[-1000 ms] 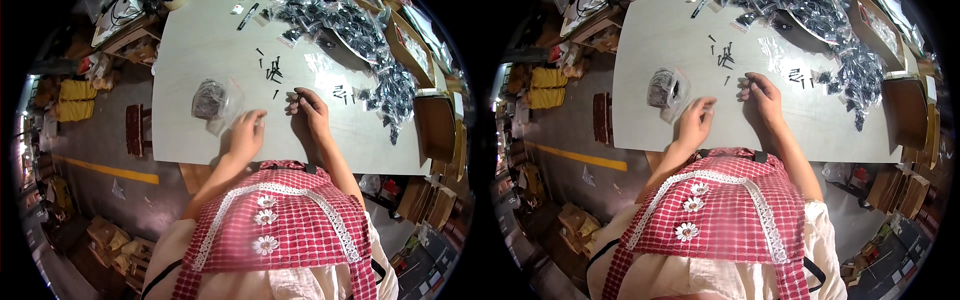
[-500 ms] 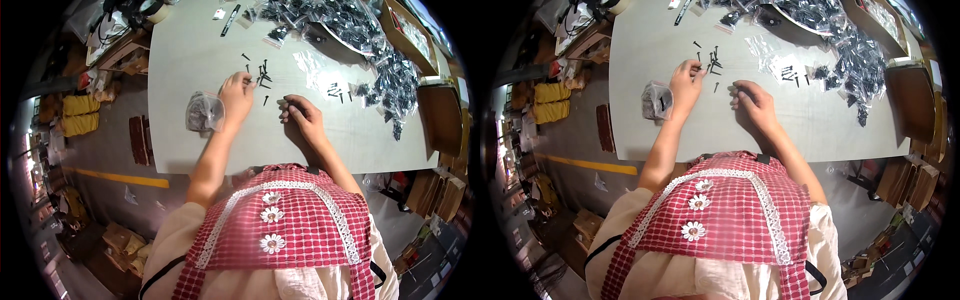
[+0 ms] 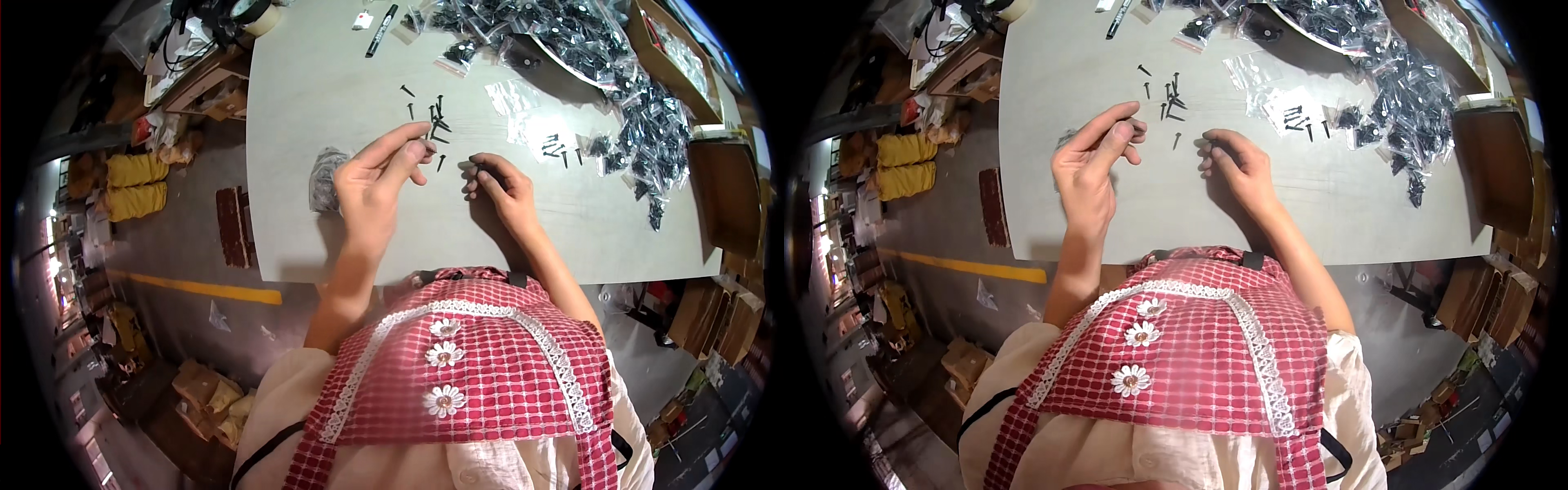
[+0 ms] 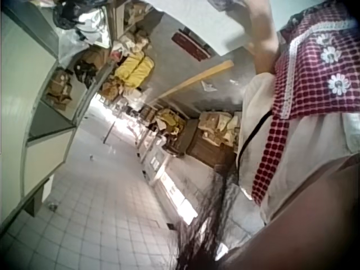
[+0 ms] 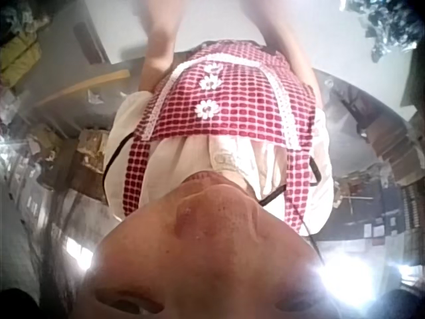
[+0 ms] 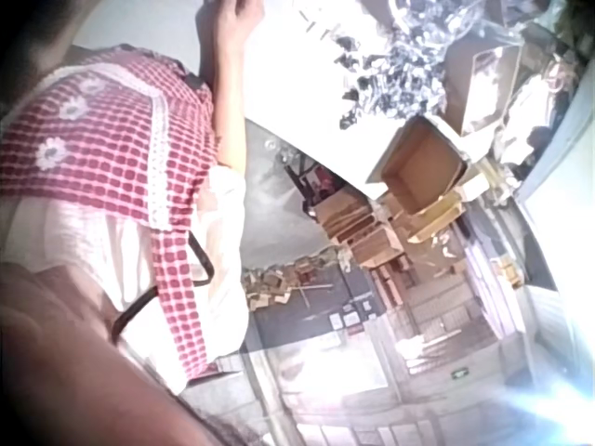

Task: The person sorts small black screws on a table, picking them up from a plastic bag and arranging them into small groups. They handle the screws one at a time, occasionally placing them back into the bag or repositioning them on the table.

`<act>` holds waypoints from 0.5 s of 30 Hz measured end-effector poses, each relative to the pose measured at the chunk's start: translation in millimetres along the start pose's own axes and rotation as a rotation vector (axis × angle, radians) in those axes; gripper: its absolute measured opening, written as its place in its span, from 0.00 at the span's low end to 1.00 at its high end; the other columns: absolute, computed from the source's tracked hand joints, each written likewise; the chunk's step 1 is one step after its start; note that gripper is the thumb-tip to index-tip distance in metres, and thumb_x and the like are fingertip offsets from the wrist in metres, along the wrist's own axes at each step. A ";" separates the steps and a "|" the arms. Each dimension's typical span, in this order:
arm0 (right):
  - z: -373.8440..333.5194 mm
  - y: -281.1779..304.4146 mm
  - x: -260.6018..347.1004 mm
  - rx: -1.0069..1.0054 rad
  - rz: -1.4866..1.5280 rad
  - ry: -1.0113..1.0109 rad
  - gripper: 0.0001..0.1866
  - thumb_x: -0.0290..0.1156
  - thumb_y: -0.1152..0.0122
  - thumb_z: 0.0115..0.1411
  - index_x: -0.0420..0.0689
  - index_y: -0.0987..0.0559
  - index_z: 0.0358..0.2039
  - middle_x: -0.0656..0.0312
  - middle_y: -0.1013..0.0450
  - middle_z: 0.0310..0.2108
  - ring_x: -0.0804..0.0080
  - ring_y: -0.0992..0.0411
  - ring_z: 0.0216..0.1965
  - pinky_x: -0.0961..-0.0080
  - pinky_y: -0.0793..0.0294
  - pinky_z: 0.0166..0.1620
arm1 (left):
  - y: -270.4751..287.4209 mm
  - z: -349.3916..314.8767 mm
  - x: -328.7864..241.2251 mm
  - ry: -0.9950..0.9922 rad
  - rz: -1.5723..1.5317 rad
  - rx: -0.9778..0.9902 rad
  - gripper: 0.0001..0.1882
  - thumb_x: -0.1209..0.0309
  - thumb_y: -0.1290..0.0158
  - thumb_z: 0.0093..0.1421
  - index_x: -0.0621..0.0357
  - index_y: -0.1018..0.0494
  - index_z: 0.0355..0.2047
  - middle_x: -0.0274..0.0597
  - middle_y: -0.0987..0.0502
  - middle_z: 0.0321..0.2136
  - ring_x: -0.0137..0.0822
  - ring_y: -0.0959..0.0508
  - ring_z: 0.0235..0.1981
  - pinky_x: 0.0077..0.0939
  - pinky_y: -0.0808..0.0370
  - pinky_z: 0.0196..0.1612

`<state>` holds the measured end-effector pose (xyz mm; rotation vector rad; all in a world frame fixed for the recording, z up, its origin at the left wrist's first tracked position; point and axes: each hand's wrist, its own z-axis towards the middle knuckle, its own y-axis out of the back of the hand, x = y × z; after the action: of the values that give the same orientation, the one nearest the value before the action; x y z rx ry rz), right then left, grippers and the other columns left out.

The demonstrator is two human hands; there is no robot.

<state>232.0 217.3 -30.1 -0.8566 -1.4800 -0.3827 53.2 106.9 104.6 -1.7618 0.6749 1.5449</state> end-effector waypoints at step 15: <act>-0.1 -2.2 6.9 -0.017 0.064 -0.034 0.15 0.19 0.45 0.71 0.32 0.25 0.57 0.52 0.21 0.45 0.74 0.24 0.37 0.73 0.19 0.40 | -4.2 -15.4 -19.9 -0.144 0.099 0.034 0.22 0.77 0.42 0.68 0.66 0.33 0.60 0.48 0.16 0.42 0.29 0.19 0.41 0.24 0.22 0.43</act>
<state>231.3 217.6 -22.9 -0.9254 -1.4783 -0.3352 63.0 96.5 125.7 -1.5961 0.7212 1.6985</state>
